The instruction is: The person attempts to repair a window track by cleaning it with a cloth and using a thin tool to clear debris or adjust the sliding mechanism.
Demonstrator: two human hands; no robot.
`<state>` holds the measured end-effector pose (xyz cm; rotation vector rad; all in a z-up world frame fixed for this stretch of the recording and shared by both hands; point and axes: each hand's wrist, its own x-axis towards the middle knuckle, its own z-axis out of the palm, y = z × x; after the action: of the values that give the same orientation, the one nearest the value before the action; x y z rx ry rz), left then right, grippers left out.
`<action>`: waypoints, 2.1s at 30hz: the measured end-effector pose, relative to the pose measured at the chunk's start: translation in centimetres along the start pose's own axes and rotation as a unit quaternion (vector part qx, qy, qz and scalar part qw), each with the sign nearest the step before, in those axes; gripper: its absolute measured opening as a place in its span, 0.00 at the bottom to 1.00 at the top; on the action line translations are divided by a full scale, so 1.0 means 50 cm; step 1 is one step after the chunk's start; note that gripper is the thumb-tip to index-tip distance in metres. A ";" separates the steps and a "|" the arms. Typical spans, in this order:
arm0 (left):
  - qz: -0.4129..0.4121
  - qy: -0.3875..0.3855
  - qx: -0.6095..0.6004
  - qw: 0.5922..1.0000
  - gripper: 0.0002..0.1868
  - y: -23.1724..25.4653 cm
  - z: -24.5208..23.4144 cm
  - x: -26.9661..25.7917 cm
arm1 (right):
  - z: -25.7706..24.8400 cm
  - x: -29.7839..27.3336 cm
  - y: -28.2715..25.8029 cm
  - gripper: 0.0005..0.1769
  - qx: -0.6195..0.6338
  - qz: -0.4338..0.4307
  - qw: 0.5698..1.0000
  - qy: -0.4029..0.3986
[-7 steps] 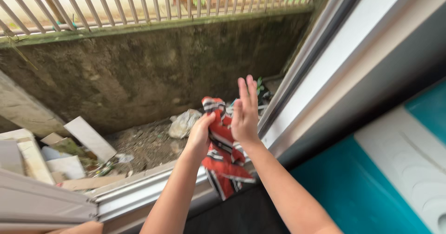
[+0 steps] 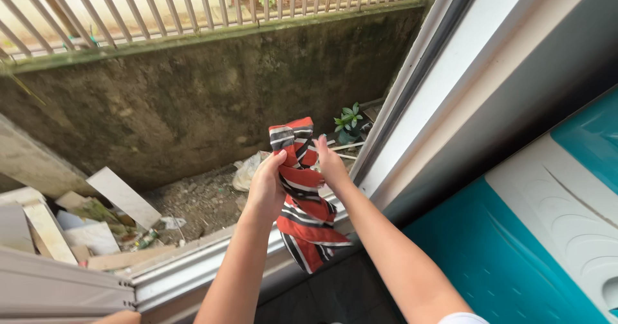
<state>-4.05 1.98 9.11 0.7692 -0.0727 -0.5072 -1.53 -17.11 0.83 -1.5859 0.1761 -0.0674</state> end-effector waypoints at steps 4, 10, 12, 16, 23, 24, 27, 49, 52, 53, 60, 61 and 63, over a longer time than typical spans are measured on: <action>0.093 0.027 -0.042 0.994 0.21 0.076 0.062 -0.029 | 0.023 -0.081 0.082 0.33 0.178 -0.006 0.970 -0.166; 0.282 0.019 0.058 0.957 0.16 0.191 0.100 -0.097 | 0.122 -0.321 0.066 0.18 0.078 0.055 0.968 -0.232; 0.277 0.066 0.213 0.935 0.14 0.175 0.082 -0.086 | 0.122 -0.374 0.060 0.17 0.078 0.078 0.971 -0.213; 0.306 0.030 0.634 0.709 0.09 0.008 0.014 0.006 | 0.087 -0.398 0.099 0.19 -0.027 0.152 0.972 -0.176; 0.181 -0.084 0.702 0.684 0.15 -0.347 -0.047 0.044 | -0.003 -0.422 0.240 0.09 -0.144 0.125 0.980 -0.063; 0.190 -0.122 0.705 0.672 0.15 -0.360 -0.045 0.047 | -0.007 -0.428 0.250 0.08 -0.140 0.117 0.982 -0.056; 0.103 -0.190 0.780 0.587 0.19 -0.340 -0.031 0.056 | -0.024 -0.437 0.240 0.08 -0.080 0.177 0.979 -0.064; 0.055 0.034 0.761 0.645 0.10 -0.197 -0.043 -0.019 | -0.045 -0.442 0.173 0.21 -0.077 0.222 0.972 0.004; 0.093 0.065 0.750 0.652 0.12 -0.126 -0.082 -0.081 | -0.052 -0.437 0.152 0.19 -0.120 0.082 0.989 0.003; 0.061 0.070 0.750 0.655 0.12 -0.115 -0.095 -0.100 | -0.055 -0.437 0.148 0.18 -0.128 0.084 0.988 -0.006; 0.116 0.094 0.843 0.517 0.03 -0.207 -0.113 -0.161 | -0.060 -0.442 0.167 0.16 -0.147 0.091 0.984 -0.039; 0.130 0.093 0.840 0.519 0.03 -0.217 -0.112 -0.157 | -0.067 -0.447 0.176 0.16 -0.150 0.093 0.984 -0.035; 0.162 0.085 0.832 0.523 0.05 -0.226 -0.109 -0.136 | -0.079 -0.456 0.196 0.16 -0.134 0.123 0.983 -0.011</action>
<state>-13.36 1.84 -1.70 2.6650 -0.5749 0.2181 -25.31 -17.64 -7.34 -1.8198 0.3747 0.1742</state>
